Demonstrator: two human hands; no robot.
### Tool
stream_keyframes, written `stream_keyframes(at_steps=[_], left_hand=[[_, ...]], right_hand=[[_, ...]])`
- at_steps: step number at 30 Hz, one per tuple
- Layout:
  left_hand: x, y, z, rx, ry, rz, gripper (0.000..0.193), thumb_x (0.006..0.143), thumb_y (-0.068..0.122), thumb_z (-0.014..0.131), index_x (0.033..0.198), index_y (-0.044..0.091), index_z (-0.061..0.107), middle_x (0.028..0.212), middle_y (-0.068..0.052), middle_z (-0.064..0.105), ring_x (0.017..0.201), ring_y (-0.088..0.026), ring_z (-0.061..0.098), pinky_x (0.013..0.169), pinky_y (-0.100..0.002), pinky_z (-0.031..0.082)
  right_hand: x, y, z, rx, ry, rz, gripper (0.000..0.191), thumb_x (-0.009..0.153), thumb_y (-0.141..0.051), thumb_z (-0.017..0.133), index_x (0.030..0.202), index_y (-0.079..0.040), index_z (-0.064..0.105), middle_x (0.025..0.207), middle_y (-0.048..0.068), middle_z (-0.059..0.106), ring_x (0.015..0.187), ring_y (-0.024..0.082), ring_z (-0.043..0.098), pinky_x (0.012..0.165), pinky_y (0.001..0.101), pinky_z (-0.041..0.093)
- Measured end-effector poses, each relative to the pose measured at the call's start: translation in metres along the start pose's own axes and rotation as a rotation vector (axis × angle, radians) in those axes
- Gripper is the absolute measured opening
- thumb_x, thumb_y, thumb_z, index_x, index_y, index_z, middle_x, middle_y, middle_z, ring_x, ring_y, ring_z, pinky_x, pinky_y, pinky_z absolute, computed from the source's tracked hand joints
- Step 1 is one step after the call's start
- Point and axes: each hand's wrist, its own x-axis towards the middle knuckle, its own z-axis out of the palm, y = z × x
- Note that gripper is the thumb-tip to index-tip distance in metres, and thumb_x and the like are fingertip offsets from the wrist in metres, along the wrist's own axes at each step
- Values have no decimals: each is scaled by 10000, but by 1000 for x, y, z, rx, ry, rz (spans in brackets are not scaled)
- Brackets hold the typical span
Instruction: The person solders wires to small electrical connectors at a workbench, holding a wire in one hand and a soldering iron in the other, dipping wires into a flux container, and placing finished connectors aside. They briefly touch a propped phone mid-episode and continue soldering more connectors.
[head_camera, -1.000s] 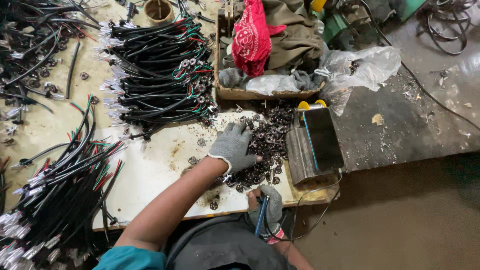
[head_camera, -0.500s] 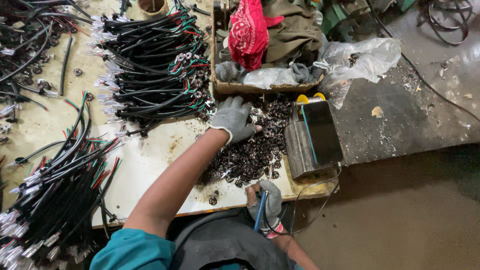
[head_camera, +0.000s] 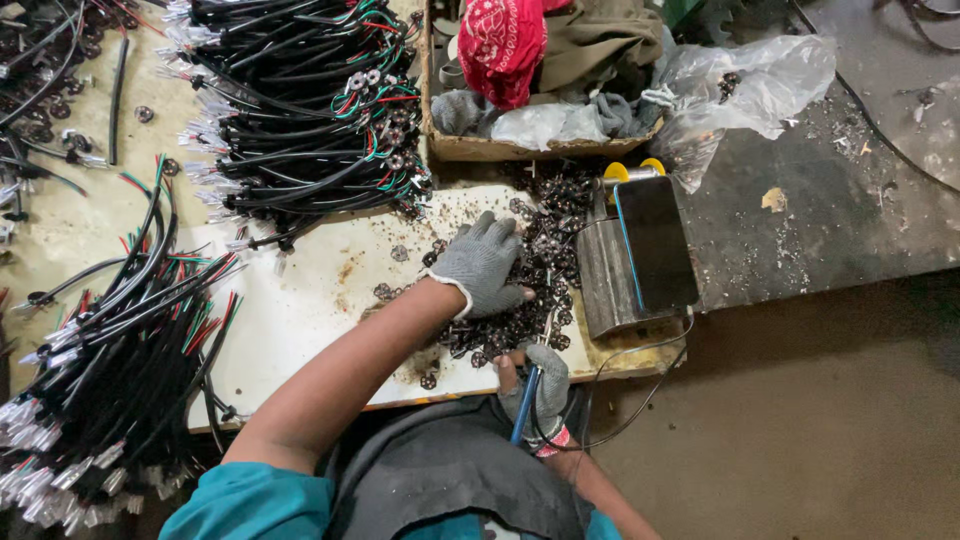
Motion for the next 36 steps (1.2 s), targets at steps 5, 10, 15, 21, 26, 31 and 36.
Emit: stream_keyframes(at_steps=[5, 10, 15, 21, 26, 31, 36], left_hand=[[11, 4, -15, 47, 118, -47, 801, 749, 585, 761, 1343, 73, 601, 1434, -171, 503, 1353, -389, 445, 1062, -522, 421], [42, -2, -21, 26, 349, 78, 776, 688, 563, 809, 1276, 83, 651, 1346, -177, 560, 1274, -373, 507, 1028, -527, 437], [55, -1, -17, -24, 265, 6, 703, 761, 556, 796, 1248, 69, 655, 1336, -217, 557, 1283, -402, 506, 1067, -497, 436], [44, -2, -11, -63, 207, 49, 672, 778, 512, 784, 1246, 50, 646, 1333, -214, 563, 1193, -413, 570, 970, -504, 484], [33, 0, -14, 6, 44, 17, 563, 828, 491, 767, 1200, 80, 667, 1317, -174, 590, 1221, -382, 583, 1002, -492, 491], [37, 0, -19, 27, 497, 171, 652, 699, 451, 812, 1197, 58, 658, 1309, -216, 576, 1213, -406, 541, 970, -500, 474], [50, -8, -14, 10, 267, 76, 678, 758, 486, 800, 1254, 61, 620, 1325, -195, 564, 1265, -380, 517, 1053, -500, 443]], right_hand=[[2, 2, -6, -180, -57, -108, 178, 881, -158, 741, 741, -51, 713, 684, 66, 700, 651, 196, 697, 652, 328, 533], [4, 3, -6, -191, -57, -160, 179, 875, -166, 733, 731, -61, 725, 666, 70, 679, 630, 219, 682, 643, 337, 521], [3, 5, -6, -252, -48, -195, 201, 868, -175, 736, 694, -77, 713, 642, 65, 669, 612, 232, 669, 634, 343, 509], [1, 6, -4, -185, 17, -176, 210, 875, -201, 743, 758, -57, 647, 678, 52, 677, 648, 222, 696, 651, 342, 530], [2, 4, -7, -250, -60, -203, 164, 878, -177, 725, 744, -82, 727, 688, 75, 680, 662, 255, 678, 669, 364, 516], [2, 4, -8, -292, -37, -247, 173, 872, -201, 721, 733, -98, 726, 678, 78, 658, 655, 276, 661, 658, 379, 503], [2, 6, -8, -319, -53, -214, 204, 877, -223, 716, 707, -110, 727, 654, 67, 645, 644, 280, 654, 647, 392, 496]])
